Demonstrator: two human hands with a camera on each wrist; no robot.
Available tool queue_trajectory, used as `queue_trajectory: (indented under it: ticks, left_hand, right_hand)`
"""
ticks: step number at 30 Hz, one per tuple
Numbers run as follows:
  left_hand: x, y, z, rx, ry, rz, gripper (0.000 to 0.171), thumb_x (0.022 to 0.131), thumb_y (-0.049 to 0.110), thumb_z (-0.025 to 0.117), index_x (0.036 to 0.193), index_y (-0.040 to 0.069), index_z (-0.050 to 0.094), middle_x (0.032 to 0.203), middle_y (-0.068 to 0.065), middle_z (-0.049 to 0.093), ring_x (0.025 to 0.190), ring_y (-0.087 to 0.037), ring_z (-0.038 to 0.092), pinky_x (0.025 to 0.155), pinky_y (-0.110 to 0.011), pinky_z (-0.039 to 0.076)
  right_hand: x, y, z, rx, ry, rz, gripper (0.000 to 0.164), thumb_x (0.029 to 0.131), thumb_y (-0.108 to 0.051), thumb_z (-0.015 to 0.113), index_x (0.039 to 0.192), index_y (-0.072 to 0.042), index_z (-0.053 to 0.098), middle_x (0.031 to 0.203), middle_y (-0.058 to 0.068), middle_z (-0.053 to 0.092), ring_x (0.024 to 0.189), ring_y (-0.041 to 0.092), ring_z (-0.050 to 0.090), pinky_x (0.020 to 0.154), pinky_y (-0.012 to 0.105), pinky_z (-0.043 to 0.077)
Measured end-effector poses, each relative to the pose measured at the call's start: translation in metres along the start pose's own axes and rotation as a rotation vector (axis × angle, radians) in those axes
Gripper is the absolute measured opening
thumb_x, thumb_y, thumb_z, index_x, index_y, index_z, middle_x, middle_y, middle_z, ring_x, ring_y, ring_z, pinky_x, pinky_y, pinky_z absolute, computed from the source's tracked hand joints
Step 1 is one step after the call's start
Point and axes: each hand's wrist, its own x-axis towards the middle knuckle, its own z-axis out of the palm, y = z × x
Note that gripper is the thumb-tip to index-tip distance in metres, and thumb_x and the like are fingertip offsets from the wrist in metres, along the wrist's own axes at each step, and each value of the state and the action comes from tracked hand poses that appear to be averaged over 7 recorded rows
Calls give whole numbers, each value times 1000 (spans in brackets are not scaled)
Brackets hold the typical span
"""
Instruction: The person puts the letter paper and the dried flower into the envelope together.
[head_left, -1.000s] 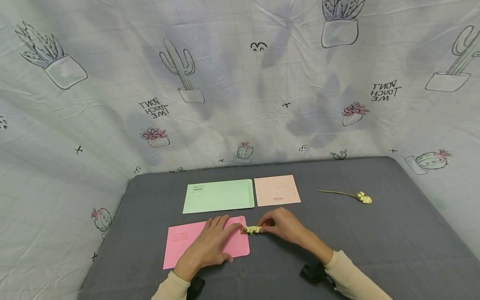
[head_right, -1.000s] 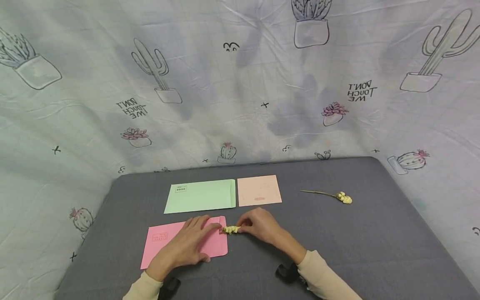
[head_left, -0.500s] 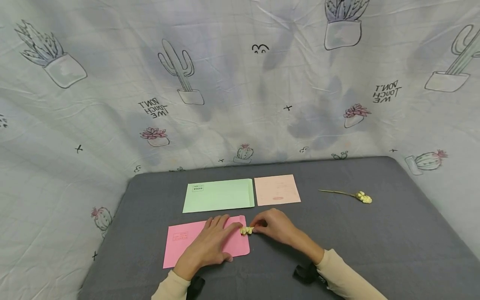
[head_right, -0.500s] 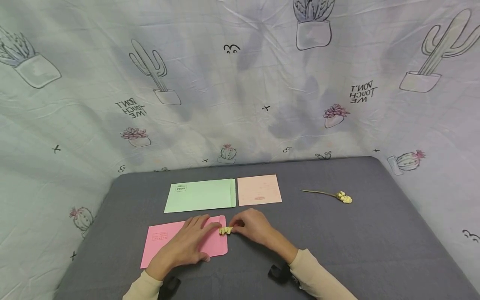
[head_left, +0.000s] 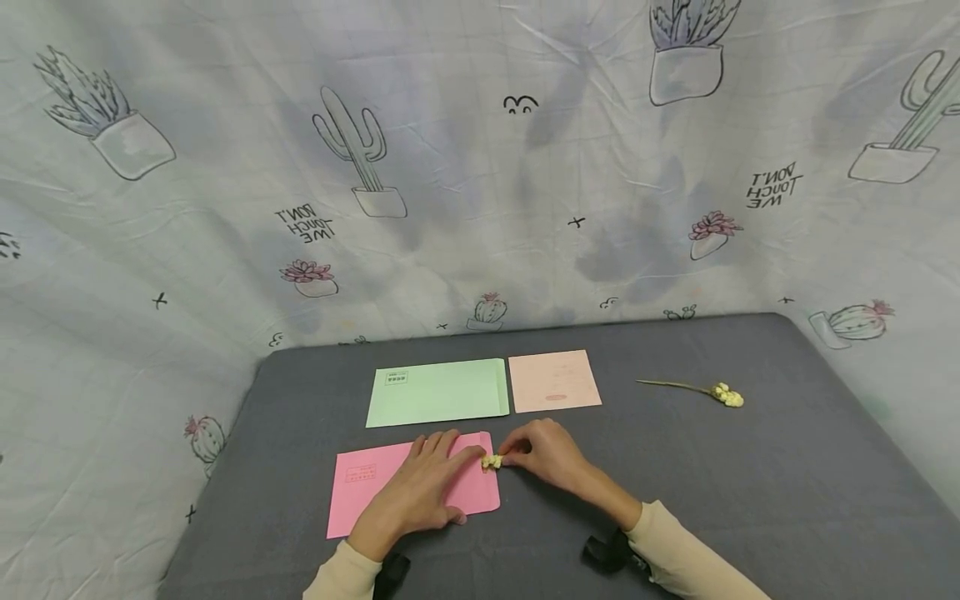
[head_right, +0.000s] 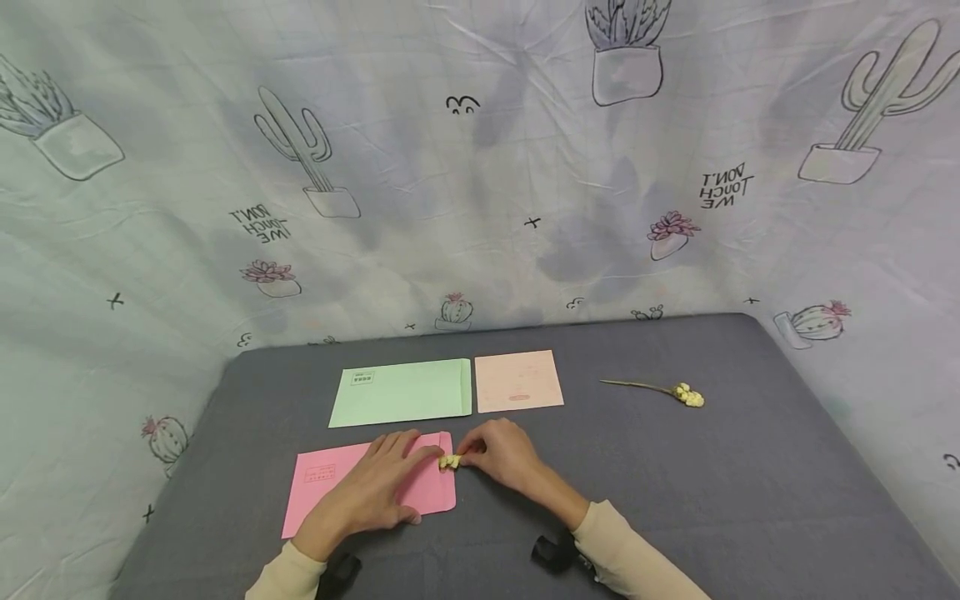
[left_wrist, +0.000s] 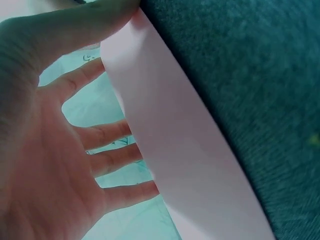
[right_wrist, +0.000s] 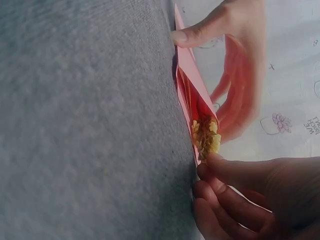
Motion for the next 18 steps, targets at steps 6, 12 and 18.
queue_trajectory:
  ticks: [6,12,18]
  left_hand:
    - [-1,0,1,0,10,12,85,63,40,90,137,25,51,133,-12,48,121,-29,45,104,-52,35]
    - [-3,0,1,-8,2,14,84,65,41,89,138,26,50,134,-11,47,123,-28,44,105,-52,34]
    - [-6,0,2,-1,-5,17,84,66,43,88,138,26,50,134,-12,48,124,-28,44,105,-52,34]
  right_hand:
    - [-2,0,4,26,2,23,6,79,-12,81,85,-12,79,76,-7,73,66,-2,60,59,20,47]
    - [-4,-1,6,52,25,19,5,80,-13,81,84,-12,79,76,-7,73,66,-1,61,61,21,49]
    - [-7,0,7,44,33,18,5,80,-12,80,85,-12,79,77,-6,73,68,0,63,62,21,50]
